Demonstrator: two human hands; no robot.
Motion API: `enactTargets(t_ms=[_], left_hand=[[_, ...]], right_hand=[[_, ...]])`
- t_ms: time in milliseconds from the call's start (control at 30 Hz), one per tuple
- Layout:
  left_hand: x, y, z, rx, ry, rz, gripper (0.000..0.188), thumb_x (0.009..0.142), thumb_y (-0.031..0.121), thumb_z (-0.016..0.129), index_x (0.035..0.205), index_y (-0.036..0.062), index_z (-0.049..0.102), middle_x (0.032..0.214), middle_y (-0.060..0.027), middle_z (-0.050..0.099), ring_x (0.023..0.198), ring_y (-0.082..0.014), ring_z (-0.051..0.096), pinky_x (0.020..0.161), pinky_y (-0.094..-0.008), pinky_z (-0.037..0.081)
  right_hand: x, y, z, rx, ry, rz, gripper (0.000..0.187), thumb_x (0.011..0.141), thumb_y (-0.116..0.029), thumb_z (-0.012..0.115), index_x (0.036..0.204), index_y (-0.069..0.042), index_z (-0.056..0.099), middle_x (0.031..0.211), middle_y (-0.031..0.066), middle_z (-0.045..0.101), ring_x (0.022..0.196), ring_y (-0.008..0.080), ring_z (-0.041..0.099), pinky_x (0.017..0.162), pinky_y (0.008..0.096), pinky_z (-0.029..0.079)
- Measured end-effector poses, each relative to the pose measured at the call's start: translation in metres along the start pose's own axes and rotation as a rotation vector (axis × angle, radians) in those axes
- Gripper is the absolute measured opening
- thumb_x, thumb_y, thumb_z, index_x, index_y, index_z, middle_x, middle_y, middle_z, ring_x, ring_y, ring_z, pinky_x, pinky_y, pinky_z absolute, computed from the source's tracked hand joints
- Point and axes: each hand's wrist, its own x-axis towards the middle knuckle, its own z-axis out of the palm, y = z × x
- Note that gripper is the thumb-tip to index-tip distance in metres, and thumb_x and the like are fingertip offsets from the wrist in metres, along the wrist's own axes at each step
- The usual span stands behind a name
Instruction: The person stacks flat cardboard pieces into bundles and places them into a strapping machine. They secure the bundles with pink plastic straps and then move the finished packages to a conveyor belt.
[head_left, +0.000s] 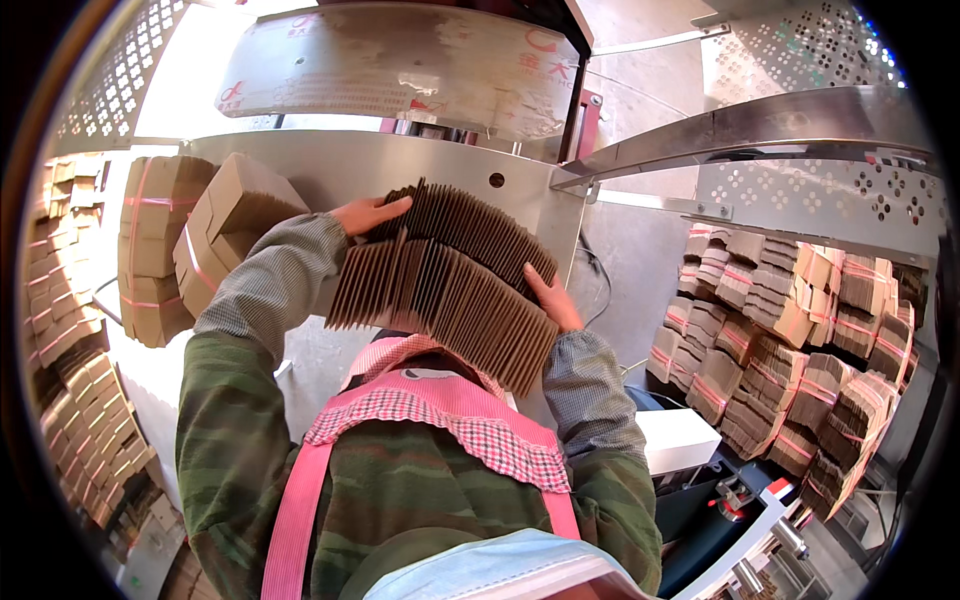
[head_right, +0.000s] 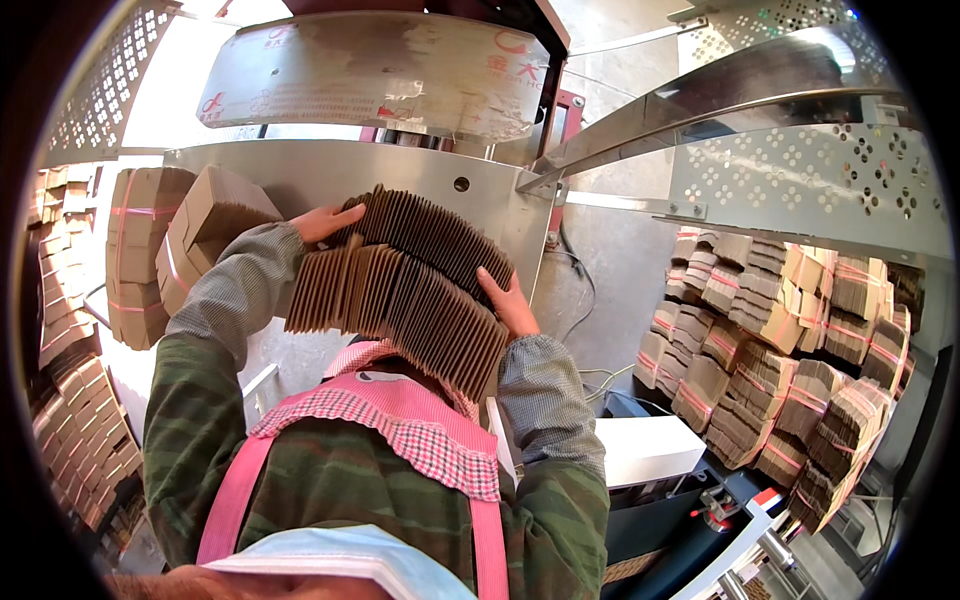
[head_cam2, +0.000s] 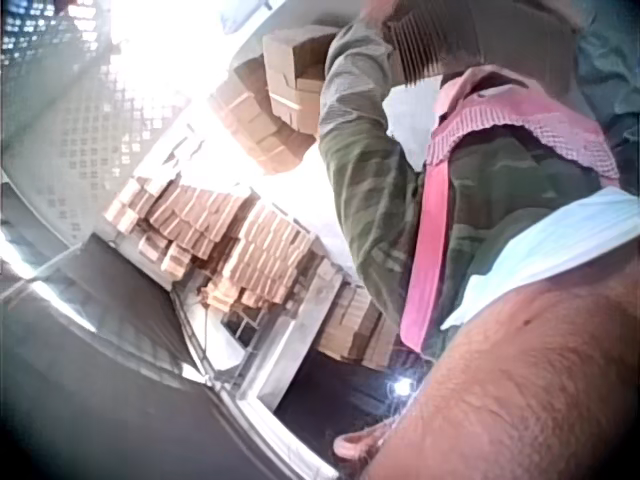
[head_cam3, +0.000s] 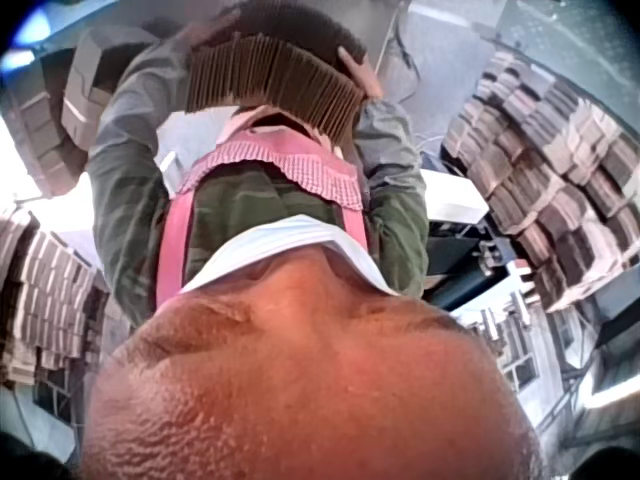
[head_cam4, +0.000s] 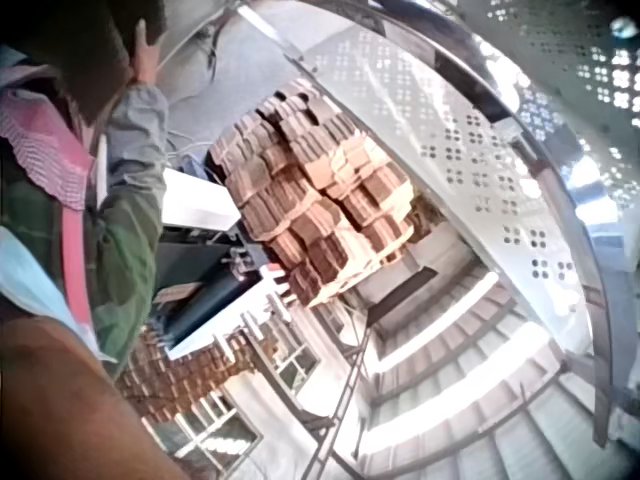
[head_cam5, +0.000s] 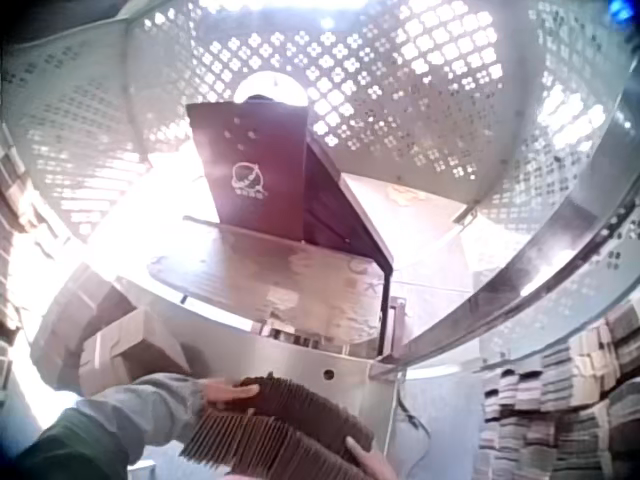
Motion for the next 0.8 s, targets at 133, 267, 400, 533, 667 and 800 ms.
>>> enactTargets(t_ms=[133, 267, 400, 533, 667, 800], left_hand=[[-0.016, 0.029, 0.029, 0.001, -0.067, -0.217, 0.063, 0.089, 0.055, 0.05, 0.133, 0.0107, 0.045, 0.124, -0.0055, 0.055, 0.112, -0.0174, 0.053, 0.086, -0.035, 0.047], [-0.001, -0.012, 0.033, -0.541, -0.215, 0.106, 0.065, 0.086, 0.042, 0.061, 0.136, 0.0075, 0.039, 0.128, -0.009, 0.052, 0.112, -0.0205, 0.053, 0.089, -0.0368, 0.048], [-0.028, -0.021, 0.023, -0.65, -0.161, 0.402, 0.064, 0.081, 0.023, 0.069, 0.133, 0.0002, 0.04, 0.123, -0.0078, 0.053, 0.111, -0.0174, 0.052, 0.098, -0.0335, 0.04], [-0.07, -0.028, 0.009, -0.466, -0.013, 0.619, 0.1, 0.063, 0.026, 0.084, 0.14, -0.0009, 0.026, 0.135, -0.0105, 0.043, 0.122, -0.0206, 0.042, 0.104, -0.0365, 0.033], [-0.082, -0.051, 0.001, -0.052, 0.144, 0.996, 0.131, 0.052, 0.036, 0.09, 0.146, -0.0007, 0.006, 0.144, -0.0147, 0.031, 0.132, -0.0245, 0.032, 0.109, -0.0375, 0.026], [-0.013, -0.158, 0.024, -0.014, 0.273, 0.743, 0.099, 0.06, 0.032, 0.085, 0.137, -0.0001, 0.031, 0.124, -0.0118, 0.051, 0.113, -0.0242, 0.05, 0.1, -0.0381, 0.038]], right_hand=[[0.003, -0.003, 0.006, 0.039, -0.034, 0.098, 0.074, 0.083, -0.036, 0.069, 0.136, -0.001, 0.033, 0.128, 0.0129, 0.049, 0.117, 0.0227, 0.047, 0.099, 0.0338, 0.038], [0.008, -0.019, 0.015, 0.136, -0.169, -0.001, 0.073, 0.079, -0.021, 0.073, 0.136, 0.0, 0.032, 0.128, 0.0128, 0.049, 0.114, 0.0239, 0.05, 0.098, 0.0356, 0.04], [-0.01, -0.047, 0.028, -0.1, -0.182, -0.22, 0.095, 0.07, -0.01, 0.078, 0.143, -0.001, 0.019, 0.132, 0.0127, 0.045, 0.12, 0.0238, 0.044, 0.103, 0.0372, 0.035], [-0.041, -0.075, 0.039, -0.169, -0.27, -0.43, 0.117, 0.06, -0.013, 0.085, 0.146, -0.002, 0.006, 0.14, 0.0155, 0.035, 0.128, 0.0258, 0.037, 0.107, 0.0383, 0.029], [-0.03, -0.052, 0.025, -0.734, -0.24, -0.856, 0.12, 0.057, -0.024, 0.086, 0.143, 0.003, 0.006, 0.139, 0.0218, 0.035, 0.131, 0.034, 0.034, 0.11, 0.04, 0.024], [0.015, 0.008, 0.011, -0.799, -0.2, -0.672, 0.088, 0.065, -0.033, 0.08, 0.133, 0.001, 0.036, 0.128, 0.0223, 0.047, 0.119, 0.0392, 0.044, 0.104, 0.0419, 0.033]])
